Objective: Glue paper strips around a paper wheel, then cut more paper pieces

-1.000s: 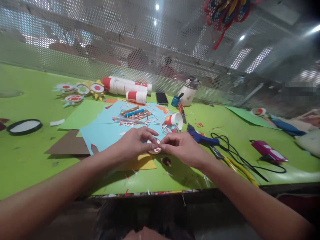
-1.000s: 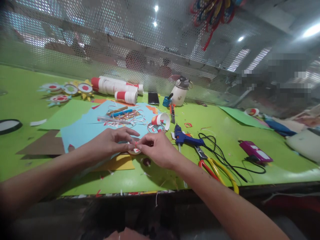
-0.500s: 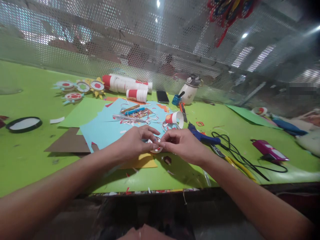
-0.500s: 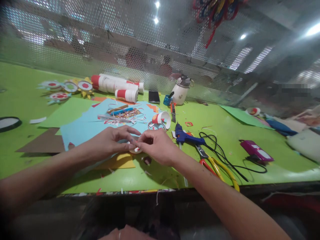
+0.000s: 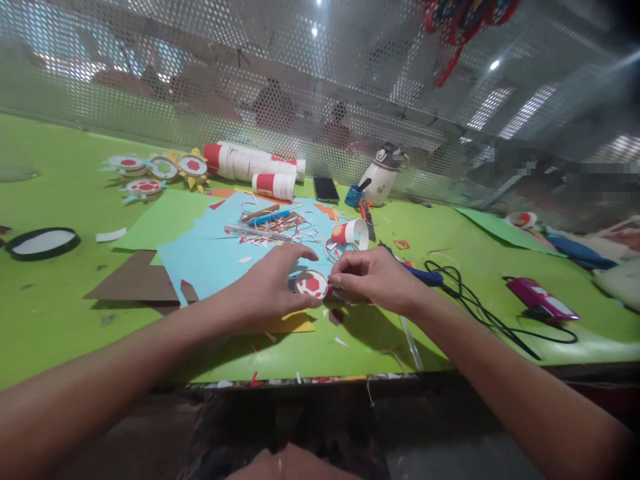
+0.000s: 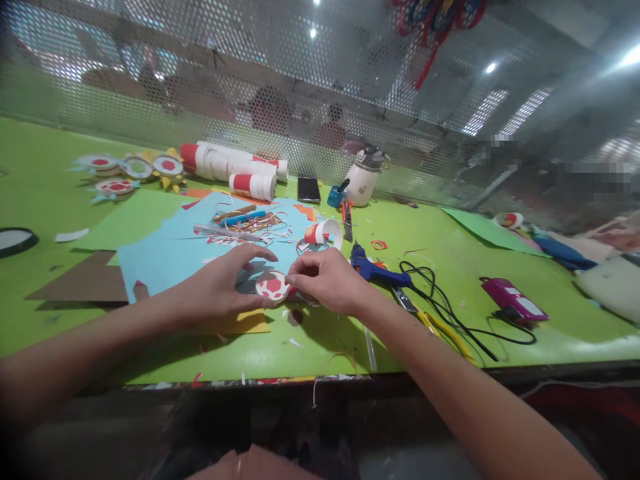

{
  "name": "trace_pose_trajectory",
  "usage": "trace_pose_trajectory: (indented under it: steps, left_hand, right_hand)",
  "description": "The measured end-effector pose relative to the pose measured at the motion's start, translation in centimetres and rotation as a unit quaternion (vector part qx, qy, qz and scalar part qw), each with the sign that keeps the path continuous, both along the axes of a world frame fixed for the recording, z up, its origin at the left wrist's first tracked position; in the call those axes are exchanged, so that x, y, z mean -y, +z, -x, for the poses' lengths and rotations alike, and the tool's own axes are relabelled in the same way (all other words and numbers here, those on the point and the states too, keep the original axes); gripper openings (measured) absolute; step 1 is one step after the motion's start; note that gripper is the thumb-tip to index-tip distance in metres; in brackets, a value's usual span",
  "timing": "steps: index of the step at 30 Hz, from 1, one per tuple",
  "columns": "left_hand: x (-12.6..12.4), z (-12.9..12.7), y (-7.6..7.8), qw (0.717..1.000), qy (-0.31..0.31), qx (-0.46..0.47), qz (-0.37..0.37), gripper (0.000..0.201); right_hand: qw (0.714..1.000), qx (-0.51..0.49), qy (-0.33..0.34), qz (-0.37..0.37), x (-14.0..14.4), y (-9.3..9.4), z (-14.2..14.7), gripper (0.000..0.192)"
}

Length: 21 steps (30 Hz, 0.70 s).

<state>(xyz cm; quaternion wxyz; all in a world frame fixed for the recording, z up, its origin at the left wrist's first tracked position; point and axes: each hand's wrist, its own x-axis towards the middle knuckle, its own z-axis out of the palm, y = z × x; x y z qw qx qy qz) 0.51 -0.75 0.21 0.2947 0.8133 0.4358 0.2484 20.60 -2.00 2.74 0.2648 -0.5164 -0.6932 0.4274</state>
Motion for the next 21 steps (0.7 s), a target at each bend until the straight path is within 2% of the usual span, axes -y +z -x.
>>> trace_pose_trajectory:
  steps: [4, 12, 21]
  left_hand:
    - [0.1, -0.4, -1.1, 0.995, -0.029, -0.061, -0.074, 0.080]
    - [0.0, -0.9, -1.5, 0.996, -0.021, -0.041, -0.070, 0.062]
    - [0.0, -0.9, -2.3, 0.994, -0.022, -0.043, -0.097, 0.060]
  right_hand:
    - [1.000, 0.001, 0.005, 0.029, -0.5, -0.4, -0.6, 0.013]
    - [0.999, 0.025, 0.042, 0.020, -1.3, -0.9, -0.6, 0.013]
    - [0.992, 0.072, 0.070, -0.079, -1.4, -0.8, -0.5, 0.008]
